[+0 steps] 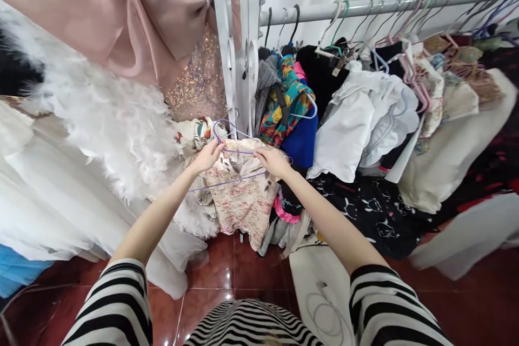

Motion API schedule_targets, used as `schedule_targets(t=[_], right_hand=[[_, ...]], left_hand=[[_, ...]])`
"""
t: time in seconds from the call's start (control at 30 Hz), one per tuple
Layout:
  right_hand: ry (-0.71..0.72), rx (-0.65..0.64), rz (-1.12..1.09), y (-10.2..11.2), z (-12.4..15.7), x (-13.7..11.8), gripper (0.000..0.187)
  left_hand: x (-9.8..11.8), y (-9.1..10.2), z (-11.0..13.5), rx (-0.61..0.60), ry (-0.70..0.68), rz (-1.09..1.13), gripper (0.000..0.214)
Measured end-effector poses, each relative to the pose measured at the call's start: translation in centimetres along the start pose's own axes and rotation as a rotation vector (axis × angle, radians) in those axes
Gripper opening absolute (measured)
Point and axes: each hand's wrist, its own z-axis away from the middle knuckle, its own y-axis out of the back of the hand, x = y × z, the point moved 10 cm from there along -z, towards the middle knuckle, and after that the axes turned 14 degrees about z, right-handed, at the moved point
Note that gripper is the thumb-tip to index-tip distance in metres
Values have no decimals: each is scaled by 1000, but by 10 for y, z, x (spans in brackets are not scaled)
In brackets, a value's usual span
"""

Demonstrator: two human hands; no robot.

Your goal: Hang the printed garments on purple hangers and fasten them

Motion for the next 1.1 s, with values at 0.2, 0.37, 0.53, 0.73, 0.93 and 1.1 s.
schedule_targets(t=[0.2,0.37,0.53,0.73,0.93,1.1], right_hand=[[-178,-142,245,14,0,22,28],[-118,-121,311,32,-22,15,31],[-140,20,332,38,-33,22,41],[-168,-12,258,29,-38,32,47],[-215,34,175,33,-45,48,43],[-315,-39,152,13,-21,64,35]], left_hand=[[-5,7,-30,151,33,27,25],[-11,20,-41,243,64,157,28],[2,40,-55,276,57,194,29],[6,54,-71,265,91,170,30],[7,51,-90,253,63,80,21],[4,16,-96,114,87,14,18]])
